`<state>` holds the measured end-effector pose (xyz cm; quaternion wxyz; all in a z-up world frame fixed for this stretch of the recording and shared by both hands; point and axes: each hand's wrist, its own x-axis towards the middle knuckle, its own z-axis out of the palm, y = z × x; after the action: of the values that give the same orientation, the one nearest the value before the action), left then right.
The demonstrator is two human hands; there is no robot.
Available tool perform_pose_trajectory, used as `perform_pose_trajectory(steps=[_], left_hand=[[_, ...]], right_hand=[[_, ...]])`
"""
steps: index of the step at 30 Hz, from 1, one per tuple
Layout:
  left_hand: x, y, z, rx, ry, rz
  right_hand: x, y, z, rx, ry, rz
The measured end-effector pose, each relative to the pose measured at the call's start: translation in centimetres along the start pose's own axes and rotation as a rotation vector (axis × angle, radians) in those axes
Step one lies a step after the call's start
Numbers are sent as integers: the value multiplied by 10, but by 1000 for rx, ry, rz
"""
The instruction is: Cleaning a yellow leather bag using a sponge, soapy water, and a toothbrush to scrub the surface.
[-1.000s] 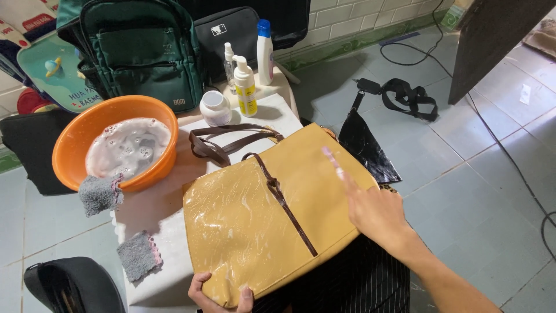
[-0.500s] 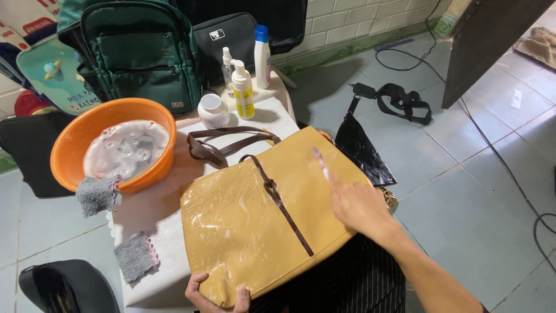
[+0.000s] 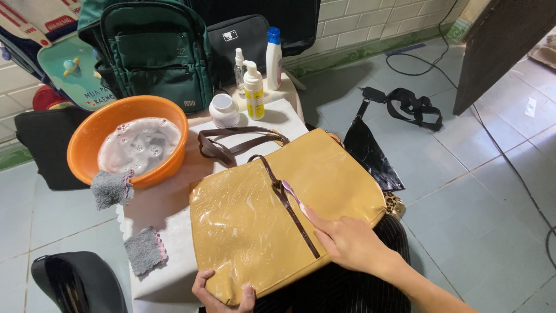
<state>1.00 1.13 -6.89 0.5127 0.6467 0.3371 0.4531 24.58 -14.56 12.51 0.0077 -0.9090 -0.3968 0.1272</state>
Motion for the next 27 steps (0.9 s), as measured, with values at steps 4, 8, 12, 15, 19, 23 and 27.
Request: perform_pose_trajectory(steps=[4,8,12,15,19,23,27], left_hand=[[-2,-7,-2,-74,-25,-7],[-1,4,1,-23,1,-31],[-5,6,-2,1,11,-88],[-3,11,-1,19,15,-112],[-4,4,2,31,48,-25],[-3,9,0,12,30,-68],[0,-2,-1,5,-10,33]], right_hand=[[21,24,2,-134,229,117],[20,-5,-15,-122,-10,25],[42,12,-5,-138,47,70],[34,2,-7,-189,143,34],[-2,-4,-17,-5,-114,-48],[-1,32,7,-431,281,146],[-35,13,6,-109,94,-46]])
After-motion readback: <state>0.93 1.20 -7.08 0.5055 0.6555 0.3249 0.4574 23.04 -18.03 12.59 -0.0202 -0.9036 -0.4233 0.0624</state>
